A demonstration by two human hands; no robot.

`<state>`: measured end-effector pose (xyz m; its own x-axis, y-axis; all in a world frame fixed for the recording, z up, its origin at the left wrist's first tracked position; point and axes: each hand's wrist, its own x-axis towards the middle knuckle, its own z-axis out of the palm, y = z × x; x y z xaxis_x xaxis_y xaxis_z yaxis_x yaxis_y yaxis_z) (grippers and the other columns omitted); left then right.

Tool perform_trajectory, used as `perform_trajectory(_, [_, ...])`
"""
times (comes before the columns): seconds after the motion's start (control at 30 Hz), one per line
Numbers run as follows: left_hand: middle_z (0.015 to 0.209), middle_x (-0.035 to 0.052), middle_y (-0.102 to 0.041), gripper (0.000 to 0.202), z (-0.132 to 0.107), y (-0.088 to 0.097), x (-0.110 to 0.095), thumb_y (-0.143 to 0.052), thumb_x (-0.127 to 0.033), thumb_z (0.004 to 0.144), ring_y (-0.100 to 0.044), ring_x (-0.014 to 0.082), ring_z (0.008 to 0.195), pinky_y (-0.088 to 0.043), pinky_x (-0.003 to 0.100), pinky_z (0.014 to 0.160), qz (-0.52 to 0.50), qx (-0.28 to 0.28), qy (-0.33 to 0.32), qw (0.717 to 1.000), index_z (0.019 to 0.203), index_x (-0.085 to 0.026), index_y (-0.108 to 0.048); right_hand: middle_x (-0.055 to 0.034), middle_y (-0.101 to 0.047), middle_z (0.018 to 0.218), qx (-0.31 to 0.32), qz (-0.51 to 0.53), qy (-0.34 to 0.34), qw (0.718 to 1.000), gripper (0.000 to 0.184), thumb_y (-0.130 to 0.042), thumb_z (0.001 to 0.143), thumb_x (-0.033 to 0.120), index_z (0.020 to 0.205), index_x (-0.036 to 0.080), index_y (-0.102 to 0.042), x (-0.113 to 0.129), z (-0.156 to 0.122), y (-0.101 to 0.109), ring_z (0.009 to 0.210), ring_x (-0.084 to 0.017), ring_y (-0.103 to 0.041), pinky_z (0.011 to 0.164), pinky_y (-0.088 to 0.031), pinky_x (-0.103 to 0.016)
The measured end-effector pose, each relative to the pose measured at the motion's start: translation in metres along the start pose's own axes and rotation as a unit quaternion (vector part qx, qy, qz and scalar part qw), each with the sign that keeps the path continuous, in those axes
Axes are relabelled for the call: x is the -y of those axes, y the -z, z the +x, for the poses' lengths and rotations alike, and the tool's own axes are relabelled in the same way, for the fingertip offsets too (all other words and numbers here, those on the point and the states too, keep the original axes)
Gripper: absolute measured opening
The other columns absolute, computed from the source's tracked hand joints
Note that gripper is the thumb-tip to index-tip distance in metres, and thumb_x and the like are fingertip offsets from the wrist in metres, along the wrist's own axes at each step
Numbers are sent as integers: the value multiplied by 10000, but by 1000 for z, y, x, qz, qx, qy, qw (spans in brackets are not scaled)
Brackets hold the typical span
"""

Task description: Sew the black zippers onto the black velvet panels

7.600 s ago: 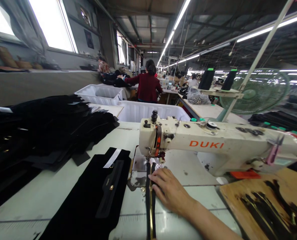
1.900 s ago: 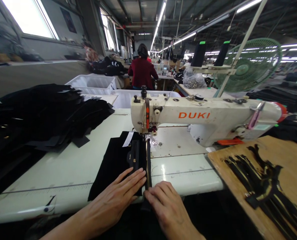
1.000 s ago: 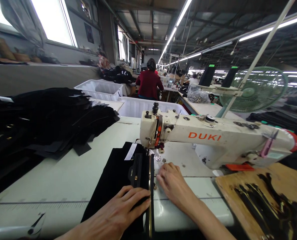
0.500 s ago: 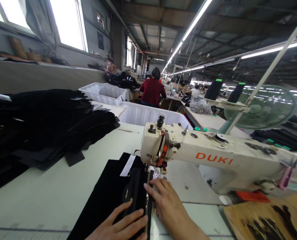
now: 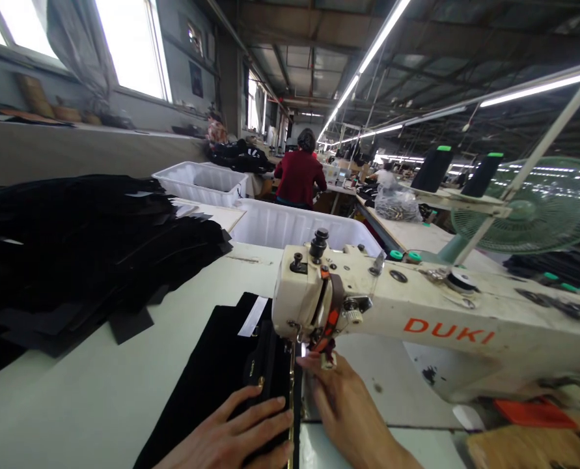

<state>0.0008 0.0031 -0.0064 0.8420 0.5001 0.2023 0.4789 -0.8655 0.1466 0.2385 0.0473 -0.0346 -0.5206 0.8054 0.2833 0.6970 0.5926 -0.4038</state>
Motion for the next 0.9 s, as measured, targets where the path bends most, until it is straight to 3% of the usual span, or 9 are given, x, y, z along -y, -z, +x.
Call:
perform_trajectory(0.1, [1477, 28, -493, 412, 0, 5, 0, -526, -259, 1013, -489, 249, 1335, -330, 383, 1155, -30, 27, 24, 999, 1423, -280, -487, -89, -634, 1129, 0, 7, -40, 999, 386, -625, 774, 151, 1153, 226, -615, 6, -3, 3, 1063, -285, -590, 954, -497, -465])
perform_trajectory(0.23, [1479, 30, -494, 545, -1, 11, -4, -589, -212, 937, -455, 277, 1359, -291, 455, 1169, -60, 2, 63, 996, 1457, -300, -450, -101, -602, 1184, 11, -29, -24, 999, 396, -741, 745, 216, 1109, 223, -584, 3, -1, 0, 1160, -323, -521, 1003, -436, -510])
perform_trajectory(0.33, [1495, 31, -476, 703, -3, 14, -7, -728, -316, 829, -448, 318, 1358, -278, 491, 1172, -87, 2, 77, 993, 1469, -306, -438, -73, -618, 1107, 4, -58, -4, 998, 186, -660, 812, 135, 960, 218, -585, -2, 5, -1, 1084, -263, -551, 959, -447, -430])
perform_trajectory(0.43, [1516, 43, -446, 823, -5, 12, -8, -796, -443, 759, -433, 347, 1365, -278, 520, 1169, -111, 19, 84, 990, 1481, -315, -423, -66, -627, 1001, -6, -77, -9, 997, 194, -585, 819, 57, 952, 199, -586, 1, 11, -1, 996, -244, -561, 933, -432, -416])
perform_trajectory(0.63, [1577, 74, -332, 796, -8, 5, -3, -665, -605, 850, -337, 334, 1423, -169, 566, 1189, -135, 47, 77, 987, 1517, -293, -362, -86, -641, 897, -32, -116, -70, 990, 85, -570, 857, 121, 884, 182, -624, 16, 17, -11, 929, -272, -569, 847, -437, -405])
perform_trajectory(0.77, [1558, 84, -357, 739, -5, 6, -1, -597, -599, 908, -325, 309, 1431, -87, 556, 1201, -166, 65, 59, 982, 1517, -252, -364, -93, -645, 826, -52, -138, -118, 982, 125, -526, 897, 146, 864, 174, -644, 21, 20, -16, 891, -278, -584, 790, -440, -391])
perform_trajectory(0.9, [1547, 89, -377, 717, -3, 5, 2, -601, -574, 915, -337, 297, 1427, -86, 530, 1204, -180, 61, 58, 980, 1507, -232, -385, -103, -661, 877, -69, -145, -144, 977, 178, -494, 930, 162, 879, 173, -664, 16, 39, -22, 928, -269, -599, 790, -450, -384])
